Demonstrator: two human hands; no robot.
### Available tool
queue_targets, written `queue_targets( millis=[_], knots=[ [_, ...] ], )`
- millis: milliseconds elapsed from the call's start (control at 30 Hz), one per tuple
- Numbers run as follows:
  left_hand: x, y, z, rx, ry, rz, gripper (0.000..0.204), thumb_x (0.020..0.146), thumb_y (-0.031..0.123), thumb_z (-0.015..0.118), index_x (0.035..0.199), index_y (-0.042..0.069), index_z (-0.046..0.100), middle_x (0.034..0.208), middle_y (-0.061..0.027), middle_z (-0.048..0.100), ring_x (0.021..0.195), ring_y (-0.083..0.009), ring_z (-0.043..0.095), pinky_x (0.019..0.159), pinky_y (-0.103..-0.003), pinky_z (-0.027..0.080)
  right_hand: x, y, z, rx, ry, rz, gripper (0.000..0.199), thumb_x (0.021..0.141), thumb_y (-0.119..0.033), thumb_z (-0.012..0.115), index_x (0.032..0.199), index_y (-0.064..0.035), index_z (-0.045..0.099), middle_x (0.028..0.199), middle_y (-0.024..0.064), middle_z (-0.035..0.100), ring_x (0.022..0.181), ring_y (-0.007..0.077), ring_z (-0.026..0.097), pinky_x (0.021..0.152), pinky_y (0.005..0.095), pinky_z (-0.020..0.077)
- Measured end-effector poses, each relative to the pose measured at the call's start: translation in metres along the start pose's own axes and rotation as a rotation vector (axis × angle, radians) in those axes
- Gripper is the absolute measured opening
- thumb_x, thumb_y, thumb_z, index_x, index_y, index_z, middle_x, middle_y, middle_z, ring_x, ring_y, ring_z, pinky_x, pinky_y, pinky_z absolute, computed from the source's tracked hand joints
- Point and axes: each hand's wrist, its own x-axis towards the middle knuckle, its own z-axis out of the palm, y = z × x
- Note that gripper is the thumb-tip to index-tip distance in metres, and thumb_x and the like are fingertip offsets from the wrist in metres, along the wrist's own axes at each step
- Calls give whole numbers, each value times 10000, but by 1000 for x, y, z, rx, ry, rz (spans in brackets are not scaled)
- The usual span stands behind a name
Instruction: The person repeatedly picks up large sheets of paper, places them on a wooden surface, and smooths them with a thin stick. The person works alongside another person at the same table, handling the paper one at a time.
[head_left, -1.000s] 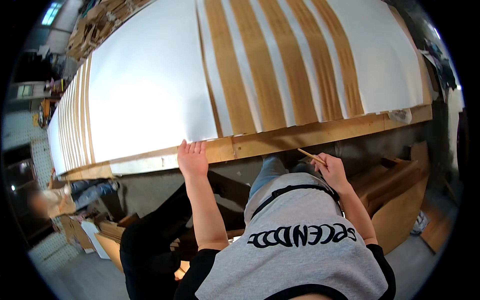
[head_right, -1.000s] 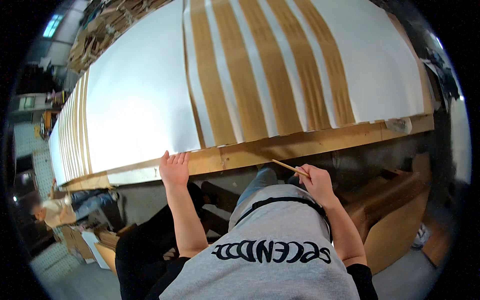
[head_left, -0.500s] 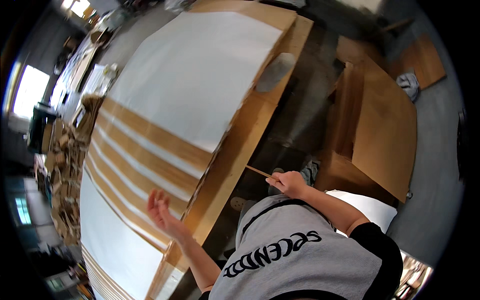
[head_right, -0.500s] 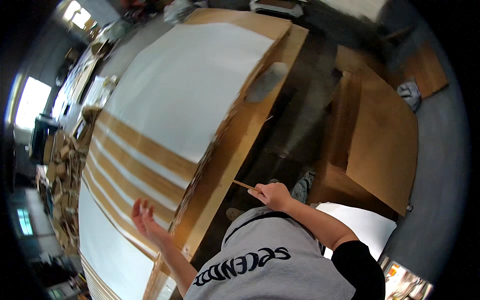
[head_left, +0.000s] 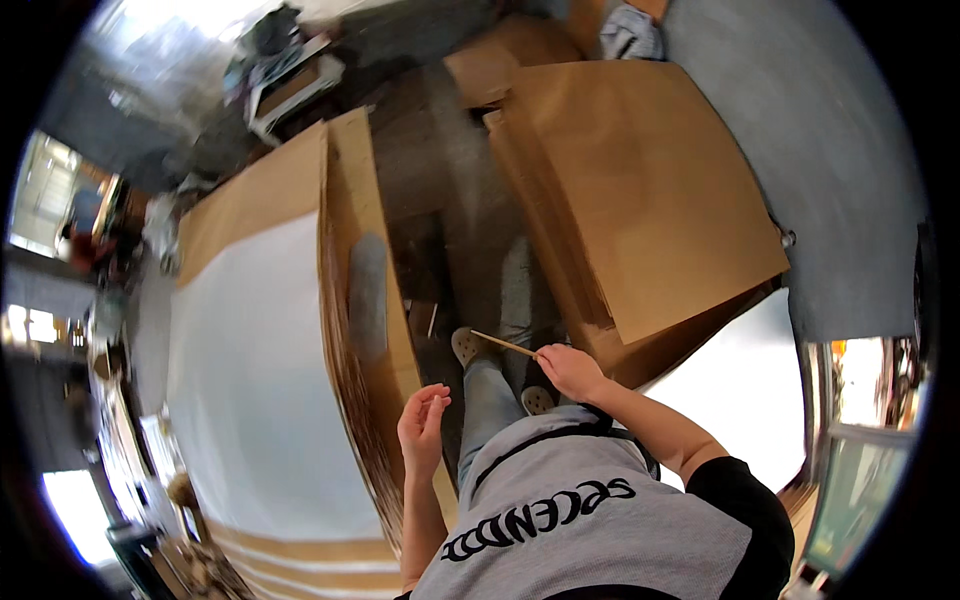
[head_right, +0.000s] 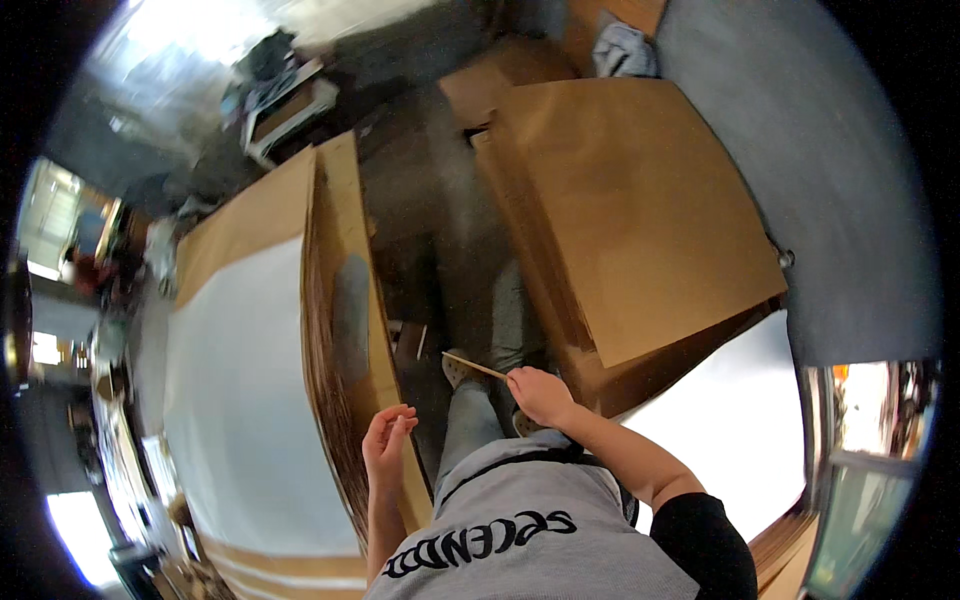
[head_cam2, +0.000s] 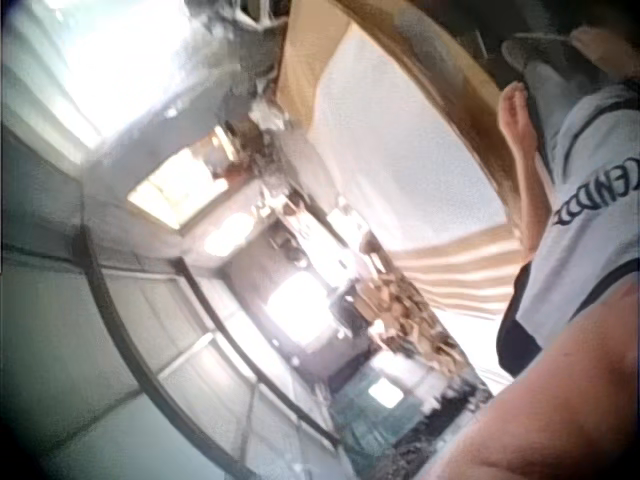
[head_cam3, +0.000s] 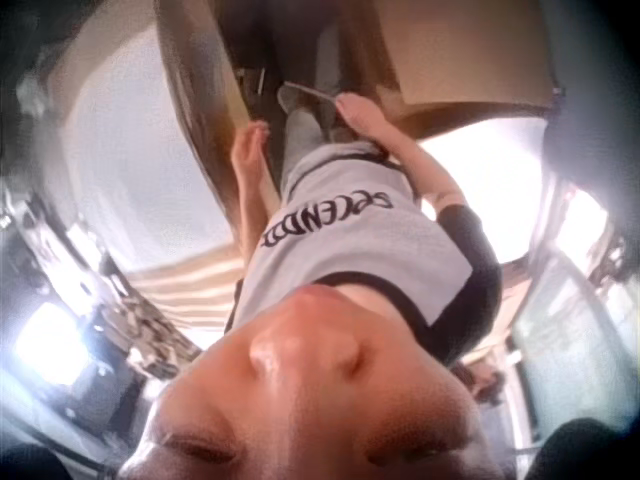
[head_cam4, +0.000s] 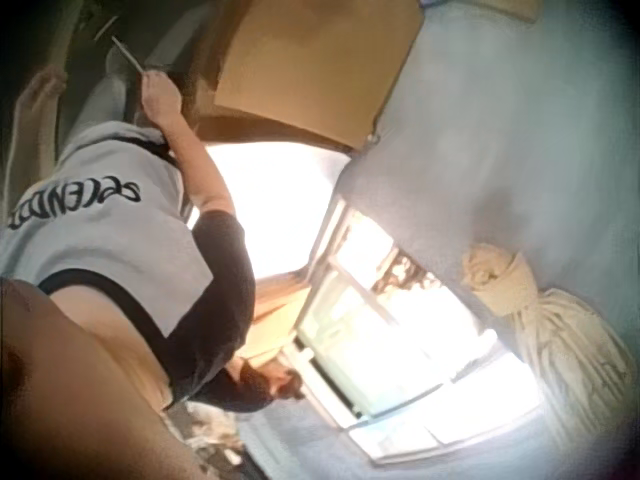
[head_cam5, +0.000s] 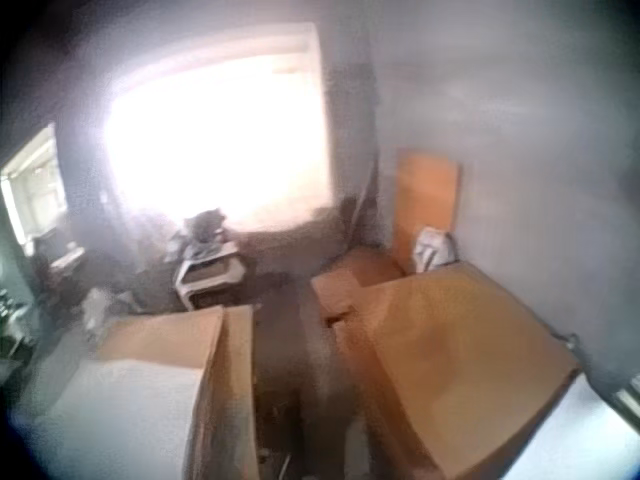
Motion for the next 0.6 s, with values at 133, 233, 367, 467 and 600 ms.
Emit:
queue_targets(
  millis=[133,233,367,467,600],
  knots=[
    [96,6,5,59,-197,-16,185,871,91,473,1016,-11,526,922,-79,587,843,-122,549,756,-230,428,34,23,-9,10,147,130,233,864,-224,393,936,-63,545,839,153,548,827,317,536,722,401,438],
    [179,27,9,73,-316,17,189,872,100,476,1021,-8,523,928,-78,585,847,-121,545,760,-229,425,71,31,-31,10,193,300,243,864,-221,395,963,-57,544,862,160,549,846,328,531,737,408,431],
    [264,57,24,11,-442,-53,196,875,116,478,1024,-5,519,932,-71,584,849,-117,539,763,-228,424,106,41,-72,21,272,411,260,852,-237,425,964,-43,558,887,168,578,828,343,543,717,403,436],
    [325,74,35,106,-484,-24,196,879,118,471,1021,-9,518,928,-64,582,835,-113,534,762,-227,424,135,32,-94,83,304,550,257,843,-255,446,976,-82,581,854,154,602,786,331,568,691,383,450],
    [389,79,60,125,-574,-7,224,886,177,470,1038,21,524,946,-67,578,865,-130,541,762,-258,435,170,56,-118,46,274,727,258,846,-262,440,973,-92,587,849,157,598,774,334,568,674,392,447]
  ],
)
